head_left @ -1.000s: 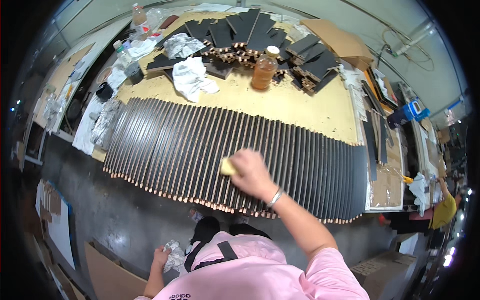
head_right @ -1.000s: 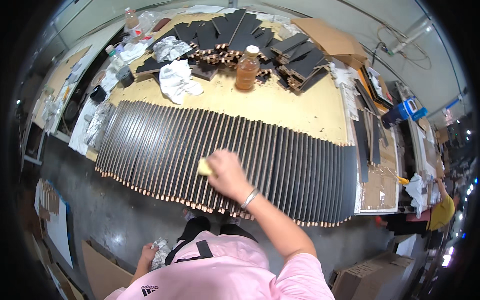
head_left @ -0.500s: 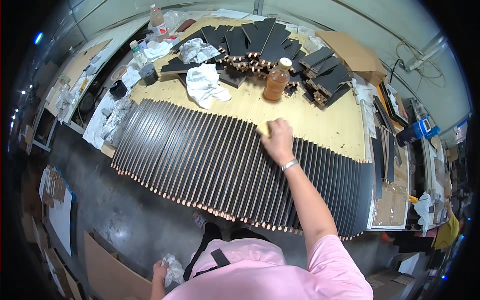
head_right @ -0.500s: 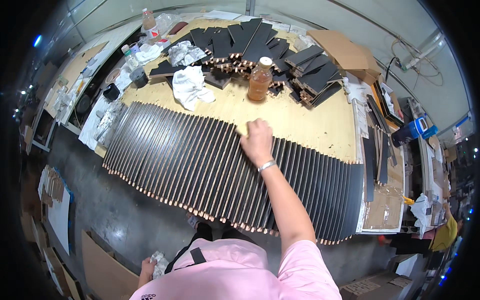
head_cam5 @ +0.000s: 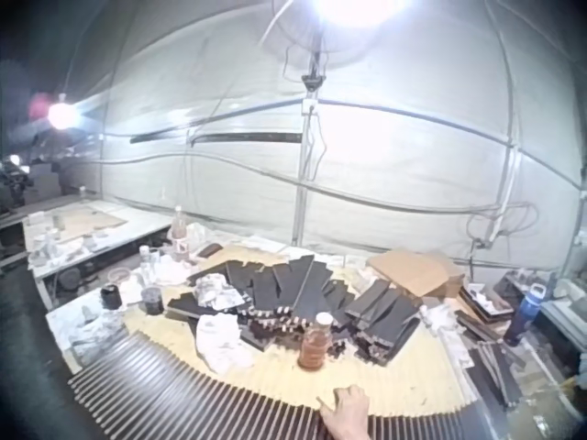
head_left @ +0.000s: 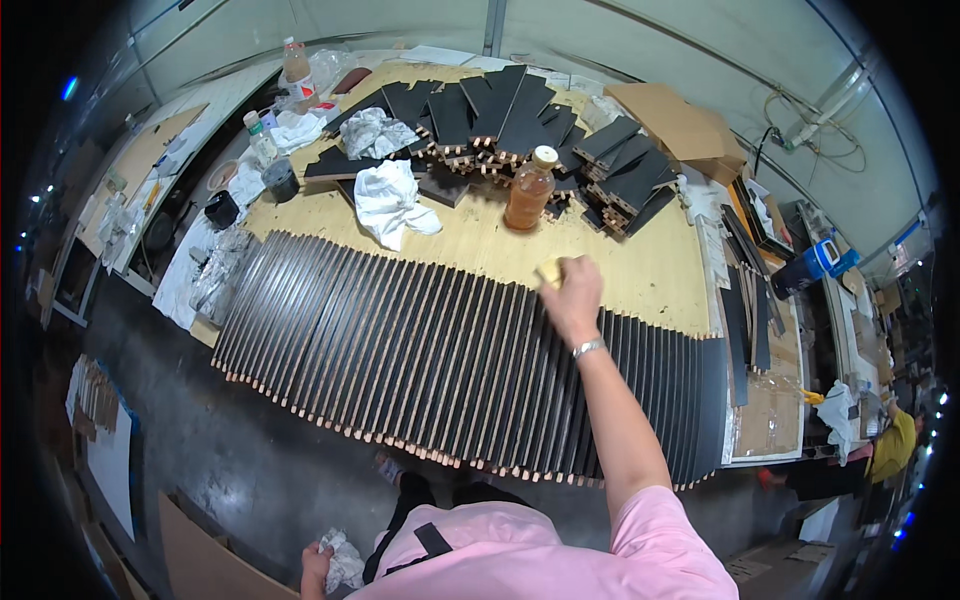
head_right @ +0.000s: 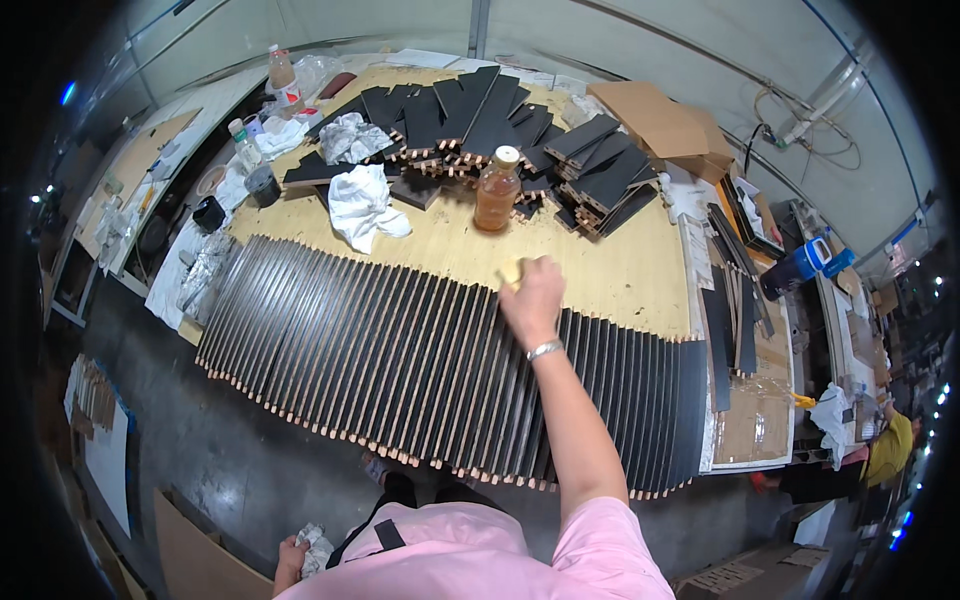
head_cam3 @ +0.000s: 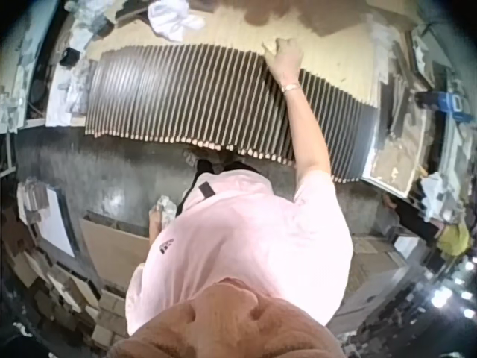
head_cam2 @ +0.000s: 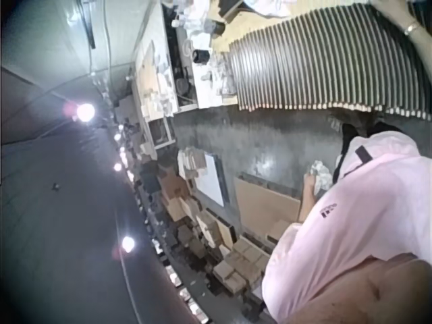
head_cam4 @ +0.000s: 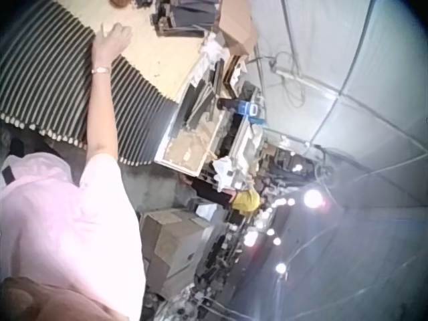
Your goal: The person rubs a row of wooden slats with a sponge, wipes them with a cloth, pours liquid from a bottle onto the cloth, and wipes down the wooden slats again.
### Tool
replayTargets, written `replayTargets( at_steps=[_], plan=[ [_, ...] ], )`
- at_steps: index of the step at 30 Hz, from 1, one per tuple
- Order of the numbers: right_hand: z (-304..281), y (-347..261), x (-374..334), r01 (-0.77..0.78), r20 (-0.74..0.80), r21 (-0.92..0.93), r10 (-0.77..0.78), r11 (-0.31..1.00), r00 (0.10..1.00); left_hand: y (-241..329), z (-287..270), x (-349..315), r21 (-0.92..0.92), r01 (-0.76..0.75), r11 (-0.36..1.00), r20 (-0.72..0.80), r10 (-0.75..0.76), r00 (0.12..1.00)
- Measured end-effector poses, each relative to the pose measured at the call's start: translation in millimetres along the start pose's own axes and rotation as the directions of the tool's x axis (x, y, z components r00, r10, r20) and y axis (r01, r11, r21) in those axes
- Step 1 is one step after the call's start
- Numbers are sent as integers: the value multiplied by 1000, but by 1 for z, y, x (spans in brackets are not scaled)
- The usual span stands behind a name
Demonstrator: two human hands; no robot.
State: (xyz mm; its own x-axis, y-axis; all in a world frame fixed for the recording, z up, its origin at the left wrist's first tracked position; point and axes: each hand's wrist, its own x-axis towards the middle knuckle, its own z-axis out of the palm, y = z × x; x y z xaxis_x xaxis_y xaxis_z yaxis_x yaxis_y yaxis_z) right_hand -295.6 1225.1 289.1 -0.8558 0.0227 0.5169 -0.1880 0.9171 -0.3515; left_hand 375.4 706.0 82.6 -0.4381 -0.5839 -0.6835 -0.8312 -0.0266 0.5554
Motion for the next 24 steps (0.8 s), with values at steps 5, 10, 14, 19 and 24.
replayTargets(
  at_steps=[5, 10, 14, 19, 24],
  plan=[
    [-2, -30, -34, 221, 262, 145, -253, 964, 931, 11, 12, 12, 36, 15, 999, 25, -15, 1000],
    [-19, 70, -5, -142, -31, -68, 140, 988, 990, 30, 15, 25, -24, -32, 999, 53, 33, 998],
    [-12, 15, -36, 85, 103, 188, -106, 978, 989, 27, 17, 19, 80, -63, 995, 49, 59, 997],
    [-17, 58, -28, -3, 65, -13, 4, 1000, 998, 36, 17, 25, 215, -71, 974, 78, 55, 995],
    [-33, 70, -33, -81, -8, -1, 81, 997, 997, 35, 25, 20, 91, -74, 993, 105, 64, 992]
  ],
)
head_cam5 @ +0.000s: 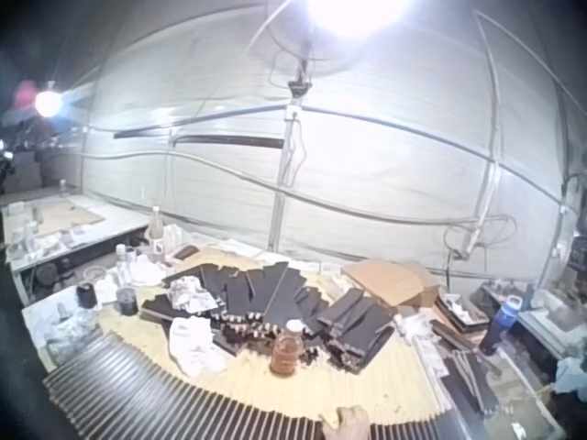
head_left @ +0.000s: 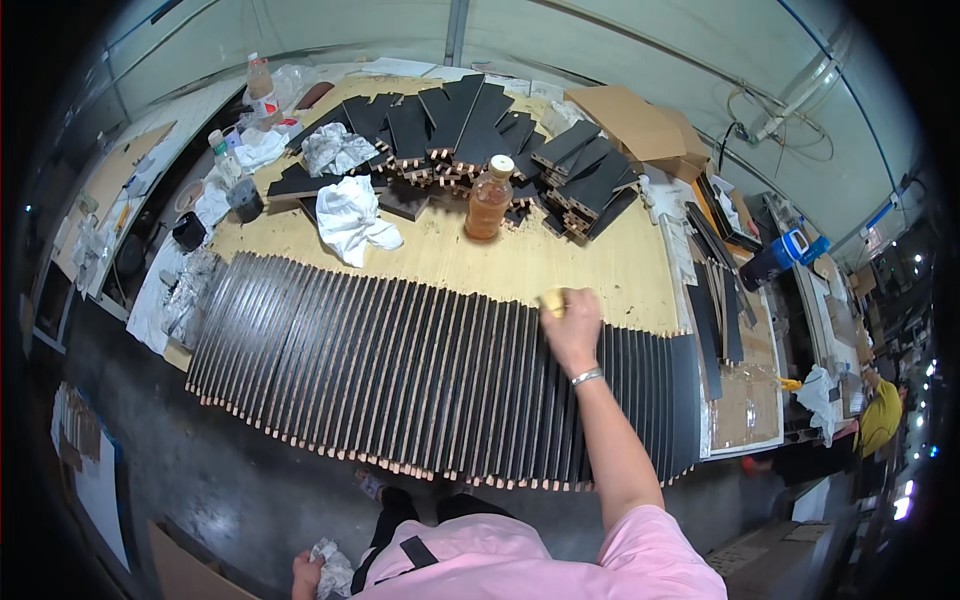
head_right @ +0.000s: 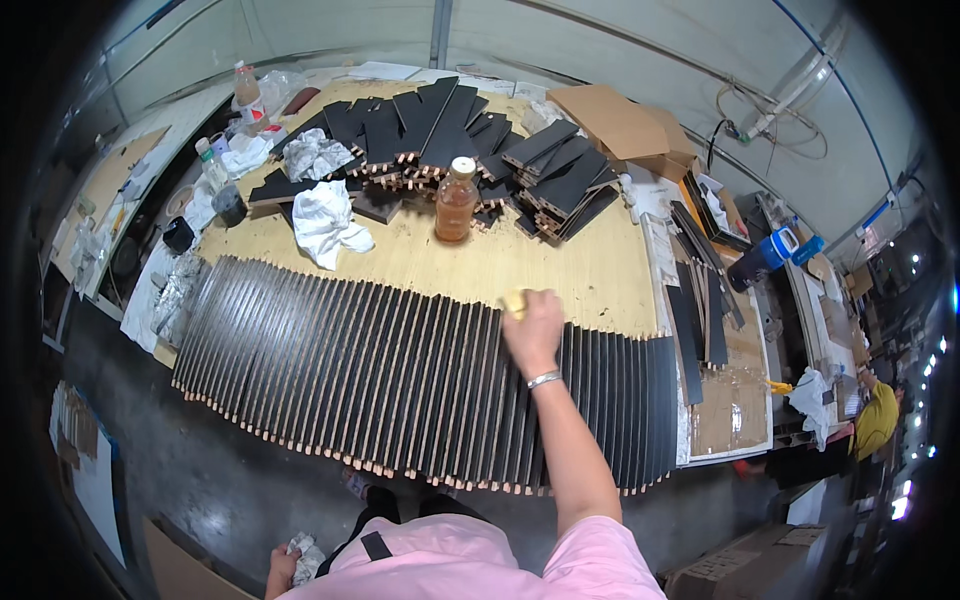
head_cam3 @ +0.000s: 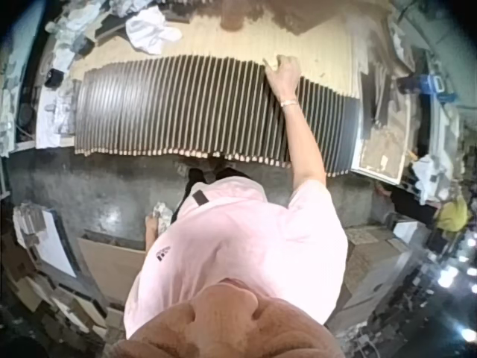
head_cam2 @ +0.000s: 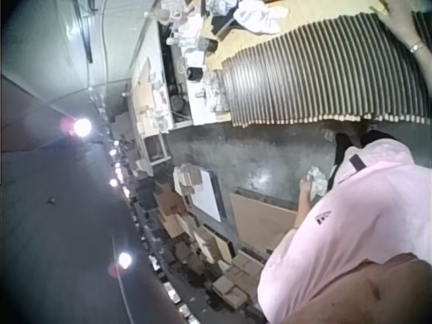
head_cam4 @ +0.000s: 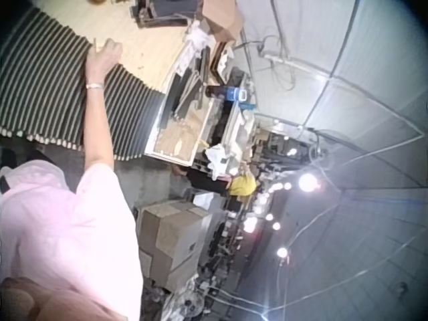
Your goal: The person rubs a row of wooden slats with a sponge, wipes them with a cloth, pours liquid from a bottle onto the cloth, and wipes down the wooden slats again.
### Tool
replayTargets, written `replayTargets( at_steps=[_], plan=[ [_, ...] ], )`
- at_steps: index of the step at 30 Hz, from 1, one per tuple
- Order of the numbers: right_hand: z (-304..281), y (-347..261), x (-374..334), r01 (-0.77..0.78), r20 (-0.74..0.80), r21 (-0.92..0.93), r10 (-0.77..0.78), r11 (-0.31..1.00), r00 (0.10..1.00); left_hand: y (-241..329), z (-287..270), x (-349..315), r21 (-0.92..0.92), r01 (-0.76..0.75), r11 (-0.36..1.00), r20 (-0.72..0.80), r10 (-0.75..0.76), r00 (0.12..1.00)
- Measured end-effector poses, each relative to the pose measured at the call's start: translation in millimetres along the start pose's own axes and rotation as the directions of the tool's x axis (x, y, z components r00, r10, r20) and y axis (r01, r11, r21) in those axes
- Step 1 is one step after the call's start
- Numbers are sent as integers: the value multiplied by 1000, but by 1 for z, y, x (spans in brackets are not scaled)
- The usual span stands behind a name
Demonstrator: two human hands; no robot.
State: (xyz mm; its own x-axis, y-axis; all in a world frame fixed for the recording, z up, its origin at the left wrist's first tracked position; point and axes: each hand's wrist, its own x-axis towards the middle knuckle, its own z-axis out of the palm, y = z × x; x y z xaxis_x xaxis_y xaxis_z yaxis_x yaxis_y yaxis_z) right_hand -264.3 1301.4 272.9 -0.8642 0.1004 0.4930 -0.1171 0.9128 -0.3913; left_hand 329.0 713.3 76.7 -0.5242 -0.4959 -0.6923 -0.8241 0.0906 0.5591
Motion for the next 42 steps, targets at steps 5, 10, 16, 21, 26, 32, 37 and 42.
replayTargets(
  at_steps=[5, 10, 16, 21, 26, 32, 37, 42],
  plan=[
    [17, -32, -6, 132, 104, 50, -136, 990, 985, -3, 0, 0, 107, 24, 994, -42, -20, 999],
    [-20, 38, 9, -114, -51, -126, 108, 986, 993, 3, 9, 10, 54, -9, 999, -129, 16, 992],
    [-35, -87, -112, 219, 262, 375, -330, 901, 907, -4, 14, 9, 36, 50, 998, 0, -50, 999],
    [-49, -25, -94, 84, 138, 131, -102, 988, 985, -2, 7, 27, 74, -29, 997, -7, 29, 1000],
    [-54, -15, -83, -17, 100, 178, 0, 984, 995, -2, 6, 29, 71, -47, 996, -21, 48, 999],
    [-18, -22, -59, 166, 110, 113, -179, 980, 978, 3, 11, 25, 144, -16, 990, -66, 26, 997],
    [-34, 72, -8, -129, -41, -130, 124, 983, 991, 1, 17, 27, 73, -11, 997, -28, 14, 1000],
    [-12, -9, -32, 188, 160, 217, -224, 958, 961, -16, 14, 8, 64, 31, 997, -88, -26, 996]
  ],
)
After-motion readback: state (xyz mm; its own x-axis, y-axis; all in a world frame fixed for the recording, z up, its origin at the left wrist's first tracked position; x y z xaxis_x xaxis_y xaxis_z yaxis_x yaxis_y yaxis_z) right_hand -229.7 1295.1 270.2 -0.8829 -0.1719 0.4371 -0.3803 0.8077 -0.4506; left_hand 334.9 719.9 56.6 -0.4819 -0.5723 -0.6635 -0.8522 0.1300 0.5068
